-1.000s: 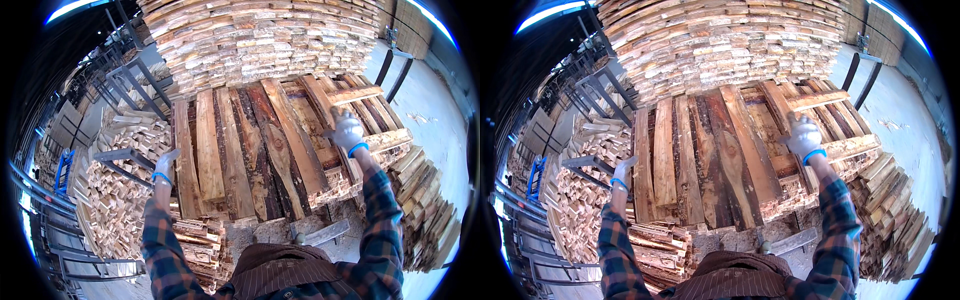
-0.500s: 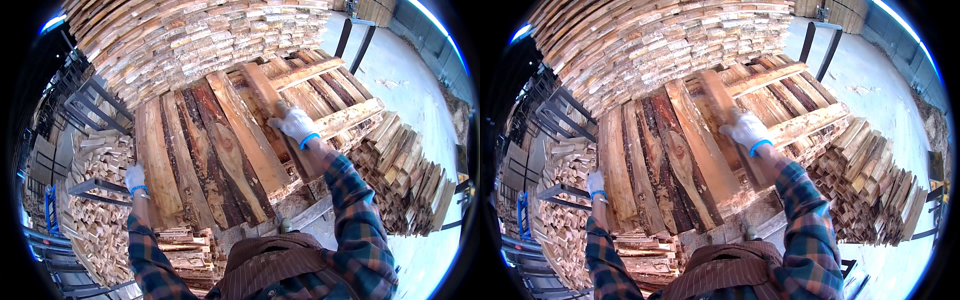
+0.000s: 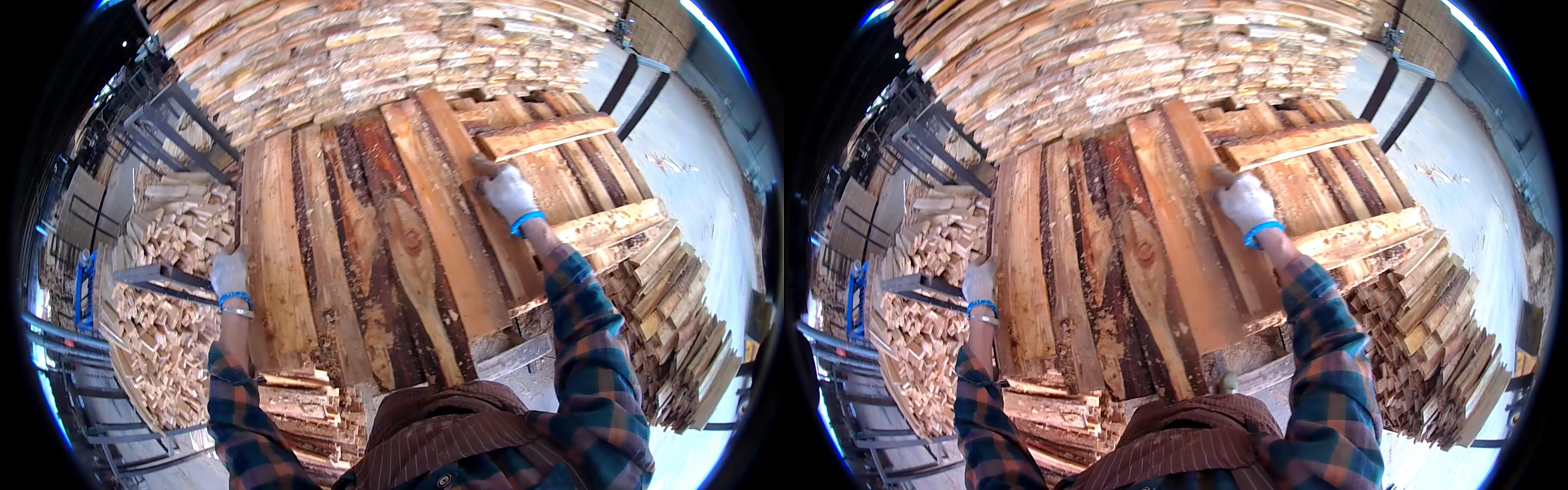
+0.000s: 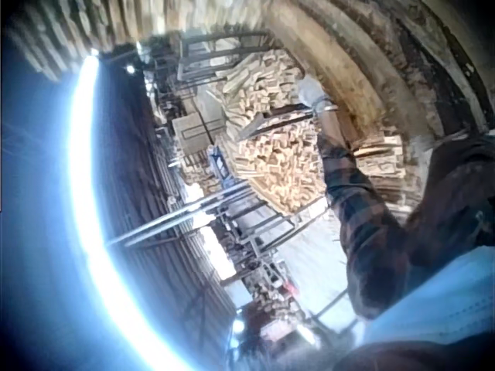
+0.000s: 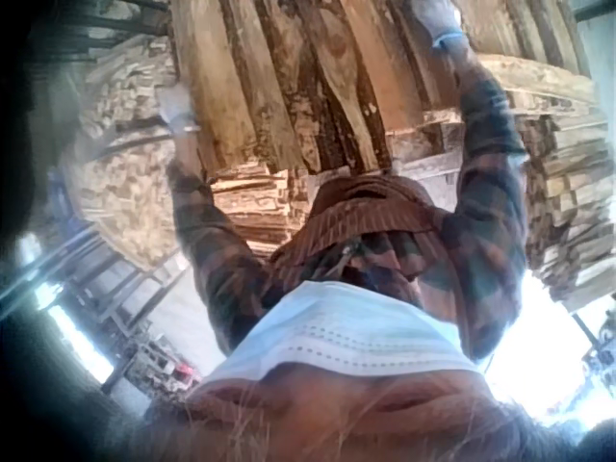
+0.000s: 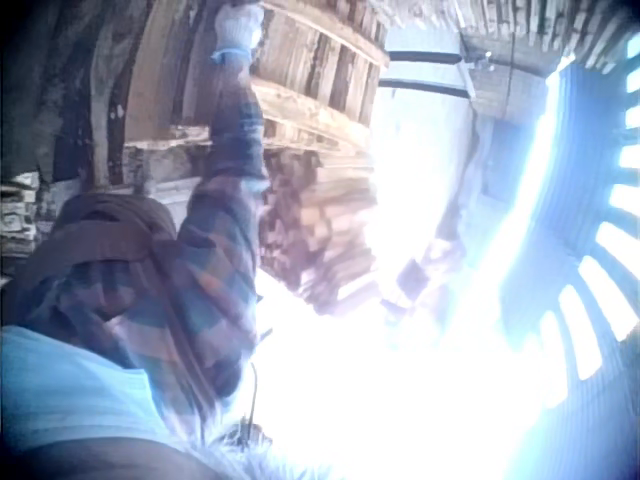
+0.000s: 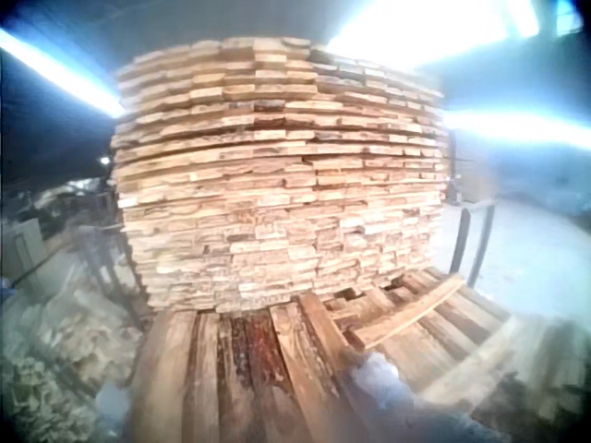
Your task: The person repeatedly picks up wooden planks from a large pile and stacks them onto a forklift pallet. They handle the planks one by one, arranging them in a neat stack. The task involves lifting and placing the wood to build up a uniform pile on the pallet.
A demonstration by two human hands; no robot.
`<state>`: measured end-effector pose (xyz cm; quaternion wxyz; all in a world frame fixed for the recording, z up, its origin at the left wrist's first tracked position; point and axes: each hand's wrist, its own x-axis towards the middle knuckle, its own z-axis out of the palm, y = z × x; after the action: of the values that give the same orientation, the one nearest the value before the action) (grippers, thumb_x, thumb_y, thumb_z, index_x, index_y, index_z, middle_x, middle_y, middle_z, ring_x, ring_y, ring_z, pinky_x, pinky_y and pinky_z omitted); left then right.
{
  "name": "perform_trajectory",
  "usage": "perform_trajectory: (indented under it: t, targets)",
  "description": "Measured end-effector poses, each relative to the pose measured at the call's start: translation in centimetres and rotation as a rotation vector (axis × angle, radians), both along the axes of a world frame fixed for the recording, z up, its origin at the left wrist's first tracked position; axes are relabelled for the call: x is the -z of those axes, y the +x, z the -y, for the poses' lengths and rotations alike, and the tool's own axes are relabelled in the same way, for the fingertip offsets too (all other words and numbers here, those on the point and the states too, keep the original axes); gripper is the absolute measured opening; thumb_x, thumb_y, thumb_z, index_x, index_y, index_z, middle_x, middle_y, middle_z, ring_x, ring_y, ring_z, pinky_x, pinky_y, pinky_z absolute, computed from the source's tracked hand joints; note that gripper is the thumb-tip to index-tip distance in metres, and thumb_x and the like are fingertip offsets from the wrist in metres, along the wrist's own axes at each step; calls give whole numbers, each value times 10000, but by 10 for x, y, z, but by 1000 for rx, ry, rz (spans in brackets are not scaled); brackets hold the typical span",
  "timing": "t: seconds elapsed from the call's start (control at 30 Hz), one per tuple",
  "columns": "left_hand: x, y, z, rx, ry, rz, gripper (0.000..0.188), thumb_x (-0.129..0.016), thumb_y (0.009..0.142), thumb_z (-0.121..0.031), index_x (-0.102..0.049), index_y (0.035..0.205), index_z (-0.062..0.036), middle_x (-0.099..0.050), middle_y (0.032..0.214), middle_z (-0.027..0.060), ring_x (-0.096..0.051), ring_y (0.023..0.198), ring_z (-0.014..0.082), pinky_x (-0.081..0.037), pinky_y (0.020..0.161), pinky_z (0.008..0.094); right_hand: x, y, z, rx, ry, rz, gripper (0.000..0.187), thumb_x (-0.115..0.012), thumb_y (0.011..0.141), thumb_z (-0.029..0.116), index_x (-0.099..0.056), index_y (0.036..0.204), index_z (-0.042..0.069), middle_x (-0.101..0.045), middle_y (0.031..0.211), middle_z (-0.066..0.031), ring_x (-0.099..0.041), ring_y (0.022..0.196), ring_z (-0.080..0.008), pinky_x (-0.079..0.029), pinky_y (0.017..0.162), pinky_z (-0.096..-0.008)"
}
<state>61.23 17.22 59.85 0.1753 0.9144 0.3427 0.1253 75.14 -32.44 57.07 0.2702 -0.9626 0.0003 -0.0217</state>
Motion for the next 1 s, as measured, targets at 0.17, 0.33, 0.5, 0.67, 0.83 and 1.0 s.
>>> perform_trajectory:
  t: [0.17, 0.33, 0.5, 0.67, 0.83, 1.0]
  targets:
    - [-10, -14, 8, -57, -55, -5, 440, -564, 838, -402, -658, 1135, -92, -668, 1003, 205, -623, 964, 389, -477, 823, 420, -19, -11, -10, -95, 198, 2, 472, -649, 821, 299, -589, 1280, 207, -664, 1073, -193, -658, 946, -273, -501, 834, -387]
    - [0, -17, 15, -39, -113, 14, 426, -566, 844, -373, -647, 1138, -75, -671, 999, 199, -634, 917, 375, -474, 809, 403, -33, -16, -18, -21, 212, -110, 480, -672, 806, 250, -594, 1277, 191, -699, 1033, -133, -661, 787, -193, -501, 758, -329]
    - [22, -5, -8, 30, 44, -34, 391, -553, 857, -345, -656, 1125, -80, -671, 1023, 194, -638, 920, 370, -487, 827, 397, -19, -8, -3, -125, 123, 60, 458, -616, 845, 233, -570, 1295, 164, -612, 1208, -174, -613, 1060, -300, -475, 915, -380]
    - [34, -16, -30, 119, 186, 231, 419, -526, 897, -302, -568, 1255, -88, -668, 973, 195, -653, 866, 351, -519, 747, 390, -76, -61, -53, -417, -444, 429, 562, -557, 895, 406, -470, 1368, 115, -556, 1276, -182, -516, 1201, -359, -445, 973, -407]
    - [-21, -123, 94, 479, -186, 397, 559, -500, 936, -307, -377, 1427, -70, -601, 1095, 235, -677, 800, 260, -543, 554, 368, -57, -266, -67, -850, -144, 376, 591, -599, 827, 346, -460, 1350, 107, -487, 1323, -183, -475, 1232, -299, -369, 1025, -469]
    - [3, -194, 174, 965, 325, 219, 717, -575, 815, -509, -480, 1353, -45, -512, 1281, 183, -484, 1191, 363, -306, 1060, 512, -29, -283, -92, -852, -416, 485, 701, -662, 720, 477, -494, 1319, 155, -469, 1303, -157, -454, 1224, -329, -342, 1039, -500]
